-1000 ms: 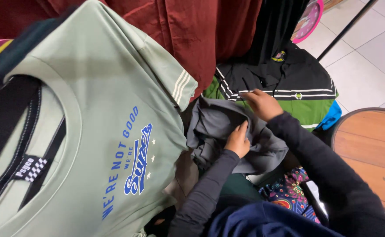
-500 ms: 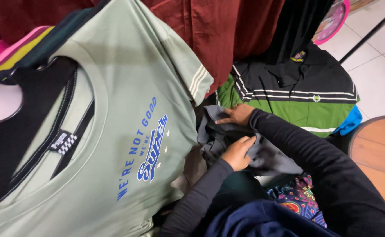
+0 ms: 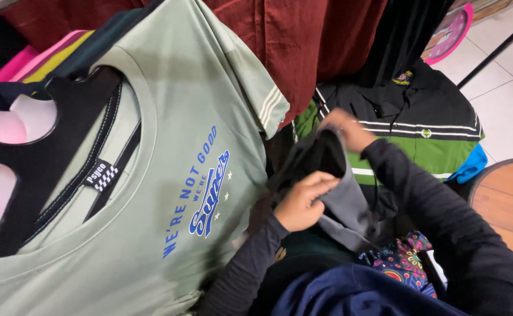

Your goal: The person folds a gray t-shirt on their lap and places it on a hanger. They then hang the shirt on a clothing rack. The person also folds a black and green shirt on their lap.

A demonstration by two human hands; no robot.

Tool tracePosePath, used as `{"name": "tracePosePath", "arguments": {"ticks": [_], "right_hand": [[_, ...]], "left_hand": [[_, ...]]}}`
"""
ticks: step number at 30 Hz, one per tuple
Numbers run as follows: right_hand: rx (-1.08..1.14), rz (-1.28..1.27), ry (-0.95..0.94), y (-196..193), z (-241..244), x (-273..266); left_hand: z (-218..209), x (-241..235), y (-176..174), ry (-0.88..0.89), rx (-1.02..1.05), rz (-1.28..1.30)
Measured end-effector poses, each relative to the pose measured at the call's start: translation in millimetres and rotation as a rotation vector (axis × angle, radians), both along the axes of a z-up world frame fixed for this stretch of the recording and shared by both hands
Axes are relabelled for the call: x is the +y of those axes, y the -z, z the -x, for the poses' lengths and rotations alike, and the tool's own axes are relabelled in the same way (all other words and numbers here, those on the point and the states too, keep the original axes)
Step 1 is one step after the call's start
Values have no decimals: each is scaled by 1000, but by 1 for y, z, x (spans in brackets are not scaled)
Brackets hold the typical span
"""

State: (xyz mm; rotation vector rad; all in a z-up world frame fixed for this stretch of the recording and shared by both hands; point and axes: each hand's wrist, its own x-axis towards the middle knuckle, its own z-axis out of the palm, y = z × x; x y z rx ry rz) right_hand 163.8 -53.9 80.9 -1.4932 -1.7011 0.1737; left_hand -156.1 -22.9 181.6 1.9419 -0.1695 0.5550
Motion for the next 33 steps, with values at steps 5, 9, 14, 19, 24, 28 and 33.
{"name": "tracePosePath", "arguments": {"ticks": [5, 9, 14, 19, 24, 28, 33], "right_hand": [[105, -403, 227, -174, -4, -81], [-71, -659, 253, -256, 45, -133], [85, -260, 551, -158, 2, -205], [92, 255, 564, -120, 15, -239], [-291, 593, 412, -22, 21, -248], [123, 291, 696, -9, -14, -283], [936, -408, 654, -29, -68, -338]], "left_hand": [[19, 19, -111, -310, -108, -122], [14, 42, -100, -418, 31, -99], [18, 50, -82, -522, 20, -181], [33, 45, -123, -562, -106, -112], [30, 37, -150, -575, -177, -146], [35, 46, -155, -613, -215, -80], [41, 41, -182, -575, -153, -215]]}}
